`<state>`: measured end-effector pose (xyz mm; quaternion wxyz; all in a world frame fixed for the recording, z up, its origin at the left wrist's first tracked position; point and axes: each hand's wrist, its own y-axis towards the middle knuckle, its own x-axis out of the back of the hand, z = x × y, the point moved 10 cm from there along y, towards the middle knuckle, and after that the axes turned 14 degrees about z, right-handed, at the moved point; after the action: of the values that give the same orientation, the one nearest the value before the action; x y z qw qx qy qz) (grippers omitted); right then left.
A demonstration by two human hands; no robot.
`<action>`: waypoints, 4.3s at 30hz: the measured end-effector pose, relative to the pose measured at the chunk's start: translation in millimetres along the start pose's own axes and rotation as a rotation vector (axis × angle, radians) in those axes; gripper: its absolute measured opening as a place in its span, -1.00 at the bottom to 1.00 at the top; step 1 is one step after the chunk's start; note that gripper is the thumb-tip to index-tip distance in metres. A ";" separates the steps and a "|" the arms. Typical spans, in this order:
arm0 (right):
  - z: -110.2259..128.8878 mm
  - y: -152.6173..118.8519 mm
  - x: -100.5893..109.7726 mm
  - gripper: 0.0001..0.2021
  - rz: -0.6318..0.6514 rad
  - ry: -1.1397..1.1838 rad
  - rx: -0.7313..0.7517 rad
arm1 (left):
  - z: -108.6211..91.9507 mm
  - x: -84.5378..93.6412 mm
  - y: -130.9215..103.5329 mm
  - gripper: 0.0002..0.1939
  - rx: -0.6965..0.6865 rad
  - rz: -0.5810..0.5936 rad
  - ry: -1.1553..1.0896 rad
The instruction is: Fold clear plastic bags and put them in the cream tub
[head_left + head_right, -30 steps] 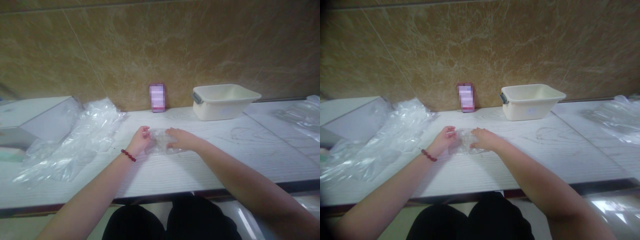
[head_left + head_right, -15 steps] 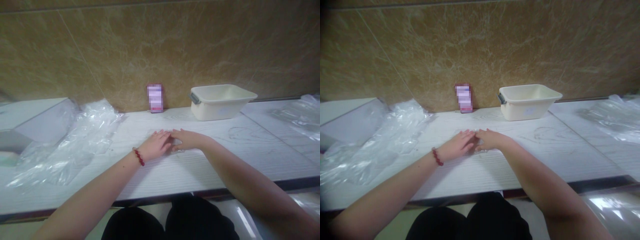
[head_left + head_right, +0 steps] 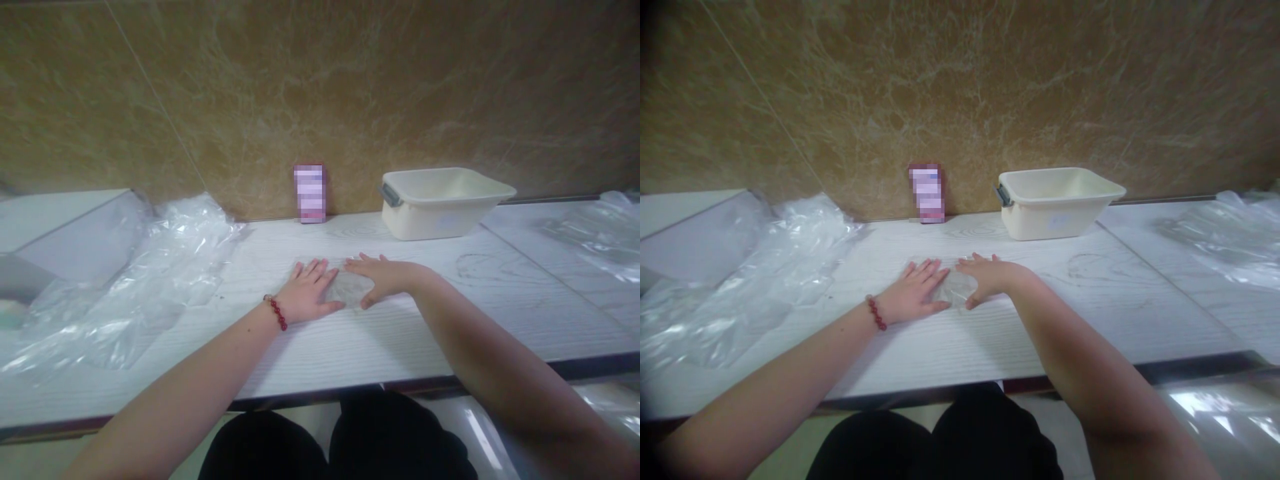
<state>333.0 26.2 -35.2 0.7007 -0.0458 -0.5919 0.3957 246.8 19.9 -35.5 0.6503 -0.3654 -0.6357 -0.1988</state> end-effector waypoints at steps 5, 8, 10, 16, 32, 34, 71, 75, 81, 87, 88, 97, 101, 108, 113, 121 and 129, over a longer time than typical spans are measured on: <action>-5.9 -5.4 0.4 -0.07 0.015 -0.016 -0.061 | 2.3 -0.6 0.2 -0.18 0.019 -0.008 0.006; -10.1 -6.4 1.7 -0.04 -0.003 -0.017 -0.107 | 2.6 -0.6 0.2 -0.18 0.020 -0.009 0.006; -12.2 -7.3 3.1 -0.02 -0.015 -0.035 -0.133 | 2.5 0.0 0.0 -0.18 0.023 -0.011 0.006; 17.5 -21.5 18.7 -0.32 -0.117 -0.150 0.061 | 0.7 1.8 -1.8 -0.17 0.015 -0.015 -0.003; 33.8 -22.6 10.5 -0.84 -0.083 -0.107 0.126 | 1.5 1.9 -1.3 -0.16 -0.002 -0.017 -0.049; 34.4 -21.6 10.3 -0.84 -0.077 -0.104 0.112 | 1.9 2.0 -1.0 -0.15 0.002 -0.014 -0.048; 18.8 7.6 18.2 -0.70 -0.239 1.243 0.394 | 43.6 24.0 -25.2 -0.69 -0.169 -0.122 -2.104; 10.6 14.0 14.3 -0.80 -0.276 1.263 0.360 | 45.9 18.3 -22.8 -0.71 -0.140 -0.127 -2.120; -3.1 11.2 20.8 -0.77 -0.376 1.124 0.252 | 46.2 17.4 -20.6 -0.66 -0.192 -0.101 -1.979; -2.1 10.3 23.1 -0.74 -0.370 1.085 0.273 | 56.0 11.0 -18.1 -0.67 -0.154 -0.130 -1.950; -2.4 10.6 22.4 -0.73 -0.367 1.092 0.271 | 57.6 10.2 -17.9 -0.68 -0.145 -0.141 -1.956; -7.2 8.2 24.4 -0.80 -0.417 1.087 0.214 | 59.6 6.3 -16.2 -0.68 -0.148 -0.156 -1.991; -7.3 9.3 26.2 -0.81 -0.443 1.163 0.279 | 60.1 5.8 -16.9 -0.69 -0.140 -0.154 -1.982; -7.8 8.4 28.2 -0.82 -0.486 1.340 0.377 | 62.3 7.8 -17.2 -0.72 -0.141 -0.199 -1.971; -7.5 6.2 30.1 -0.93 -0.500 1.383 0.399 | 65.1 6.8 -18.2 -0.74 -0.106 -0.253 -1.985; -15.3 4.8 32.8 -0.92 -0.584 1.421 0.390 | 62.3 16.9 -21.1 -0.78 -0.203 -0.295 -1.889; -8.7 -0.1 40.1 -0.92 -0.607 1.280 0.450 | 63.1 16.6 -19.1 -0.92 -0.256 -0.266 -1.953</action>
<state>340.0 54.1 -5.8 0.9795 0.0429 0.0409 0.1923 191.8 56.8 -19.8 -0.2303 -0.3619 -0.9019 0.0509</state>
